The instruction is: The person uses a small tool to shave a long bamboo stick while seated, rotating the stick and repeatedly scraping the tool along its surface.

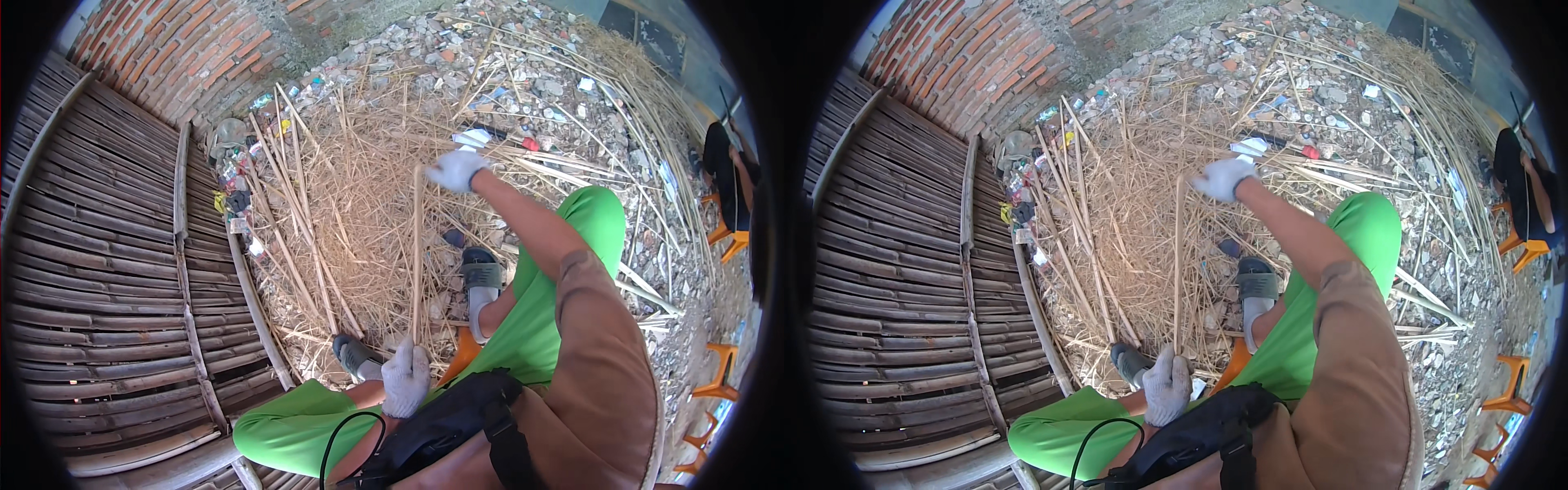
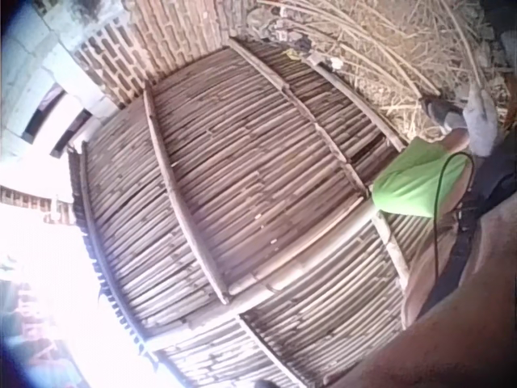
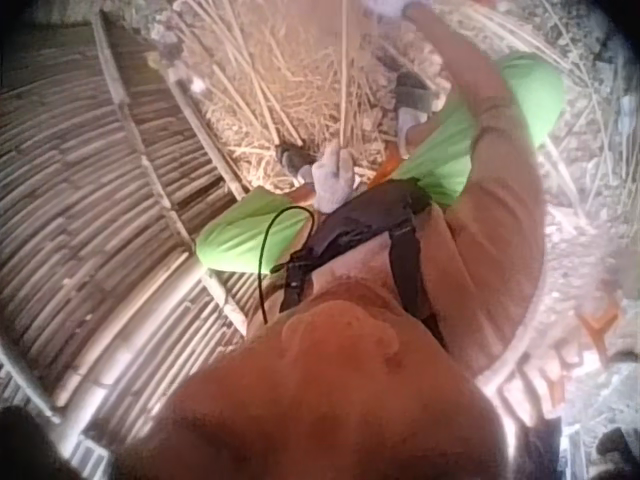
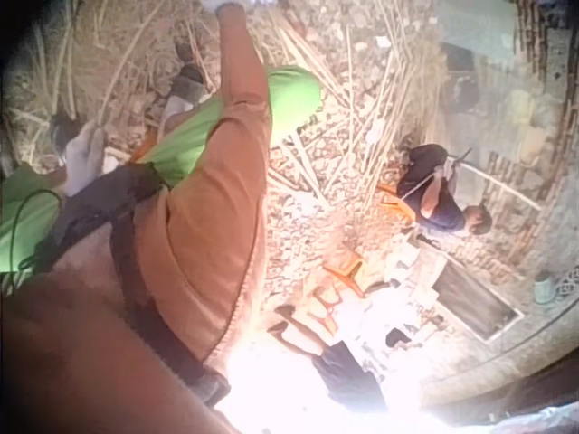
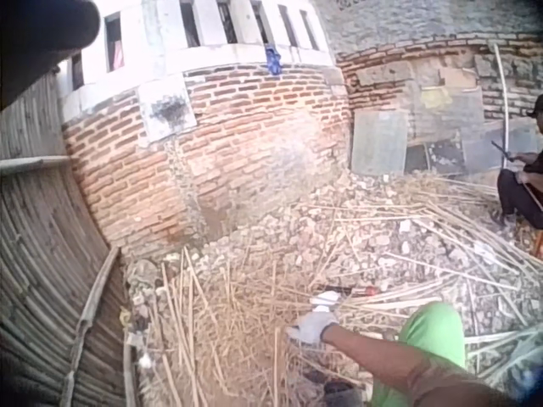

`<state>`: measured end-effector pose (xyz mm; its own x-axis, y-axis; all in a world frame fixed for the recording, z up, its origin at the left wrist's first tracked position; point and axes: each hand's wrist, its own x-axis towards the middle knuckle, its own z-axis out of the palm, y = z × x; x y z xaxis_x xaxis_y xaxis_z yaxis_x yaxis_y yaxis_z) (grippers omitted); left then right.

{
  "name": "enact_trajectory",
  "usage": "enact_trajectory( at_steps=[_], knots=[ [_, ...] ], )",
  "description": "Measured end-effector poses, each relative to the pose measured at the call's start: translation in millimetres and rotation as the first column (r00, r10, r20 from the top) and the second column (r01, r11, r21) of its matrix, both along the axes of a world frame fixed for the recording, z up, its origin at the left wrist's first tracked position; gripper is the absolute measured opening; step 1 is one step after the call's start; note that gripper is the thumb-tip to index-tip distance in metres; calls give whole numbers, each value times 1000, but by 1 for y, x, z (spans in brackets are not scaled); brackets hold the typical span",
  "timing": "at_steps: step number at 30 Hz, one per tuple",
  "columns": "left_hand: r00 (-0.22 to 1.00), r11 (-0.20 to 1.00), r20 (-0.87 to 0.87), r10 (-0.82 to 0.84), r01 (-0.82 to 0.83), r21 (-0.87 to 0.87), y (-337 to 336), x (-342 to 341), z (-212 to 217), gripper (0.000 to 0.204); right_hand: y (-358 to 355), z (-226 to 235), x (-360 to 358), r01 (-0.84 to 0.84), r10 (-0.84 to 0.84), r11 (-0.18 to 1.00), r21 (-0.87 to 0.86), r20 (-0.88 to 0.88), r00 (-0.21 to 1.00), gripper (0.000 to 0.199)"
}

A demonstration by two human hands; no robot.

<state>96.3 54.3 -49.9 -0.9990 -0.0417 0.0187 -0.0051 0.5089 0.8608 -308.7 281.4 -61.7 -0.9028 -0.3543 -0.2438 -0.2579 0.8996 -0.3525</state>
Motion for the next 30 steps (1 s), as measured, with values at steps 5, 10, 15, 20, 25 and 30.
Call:
enact_trajectory(
  at_steps=[5,10,15,20,25,30],
  knots=[
    [977,973,207,54,-98,207,-7,-3,6,22,-12,-32,19,78,-81,993,-84,-41,996,79],
    [897,846,441,42,-267,461,-16,-13,20,28,-56,-7,57,69,-63,949,-309,28,998,81],
    [907,787,421,12,-268,555,-22,-16,9,49,-57,-6,72,84,-120,908,-411,-64,991,83],
    [880,758,476,8,-316,571,-25,-20,11,43,-55,-5,70,149,-149,929,-339,28,989,79],
    [880,748,476,0,-316,583,-31,-25,12,34,-66,11,102,-95,68,927,-363,-87,994,70],
    [867,688,498,-8,-357,632,-34,-25,2,29,-81,27,126,-244,250,961,-129,32,968,67]
  ],
)
